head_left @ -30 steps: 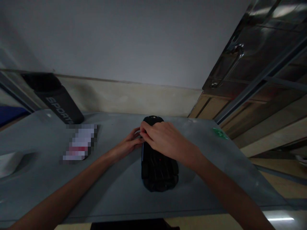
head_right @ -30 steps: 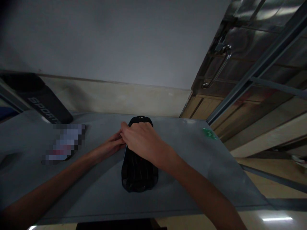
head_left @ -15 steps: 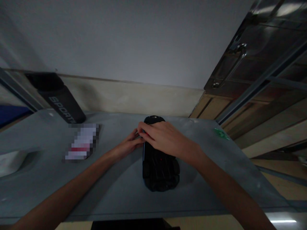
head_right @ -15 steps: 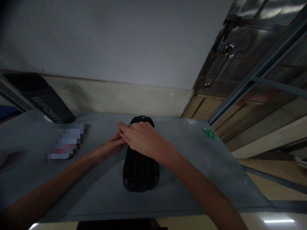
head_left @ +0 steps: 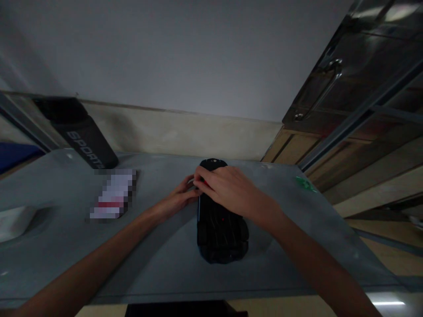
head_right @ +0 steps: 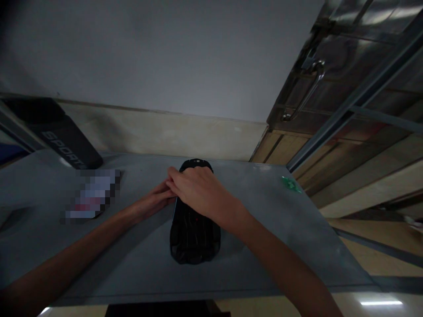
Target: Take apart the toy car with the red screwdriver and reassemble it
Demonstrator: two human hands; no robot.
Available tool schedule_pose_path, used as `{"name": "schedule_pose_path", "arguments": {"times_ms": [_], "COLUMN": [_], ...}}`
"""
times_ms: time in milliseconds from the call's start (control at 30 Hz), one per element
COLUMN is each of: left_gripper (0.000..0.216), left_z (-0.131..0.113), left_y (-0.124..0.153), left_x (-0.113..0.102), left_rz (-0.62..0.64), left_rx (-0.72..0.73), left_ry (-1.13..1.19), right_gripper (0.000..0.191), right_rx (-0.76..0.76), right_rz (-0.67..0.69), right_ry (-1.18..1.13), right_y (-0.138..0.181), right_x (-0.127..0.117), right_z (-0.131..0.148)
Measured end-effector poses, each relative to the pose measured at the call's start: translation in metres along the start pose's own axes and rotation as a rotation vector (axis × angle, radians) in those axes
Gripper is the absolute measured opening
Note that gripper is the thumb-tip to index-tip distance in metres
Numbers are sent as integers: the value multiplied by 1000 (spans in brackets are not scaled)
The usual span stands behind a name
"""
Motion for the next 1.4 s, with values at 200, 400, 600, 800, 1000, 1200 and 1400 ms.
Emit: {"name": "schedule_pose_path", "arguments": {"times_ms": [200,400,600,800,1000,1200,1400], "left_gripper": [55,51,56,42,58,40,60], "left_z": [1,3,2,2,2,2,4], "left_y": [-1,-3,-1,-2,-2,-1,-2], "left_x": [-1,-3,-5,-3,-4,-4,-6], "left_rz": [23,22,-11,1,-32,0,13], "left_rx": [24,12,-5,1,-7,21,-7], "left_ry": [27,5,-10,-27,-17,-40,-43], "right_gripper": [22,25,24,27,30,22,34], "right_rx": [-42,-15,-13,-93,-14,-145,179], "right_rz": [-50,20,-53,-13,-41,-15,-97], "right_ry": [-52,15,-58,-91,-33,-170,-69], "right_y": [5,4,0,-4,0,6,-8], "right_x": [-5,-2,0,4,-2,-3,8], "right_z": [7,1,-3,-1,-4,6,-11]}}
Point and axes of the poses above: each hand's wrist, its own y-axis away from the middle knuckle, its own x-axis out of the palm, z = x × y, the point moved 7 cm from there along -y, towards the middle knuckle
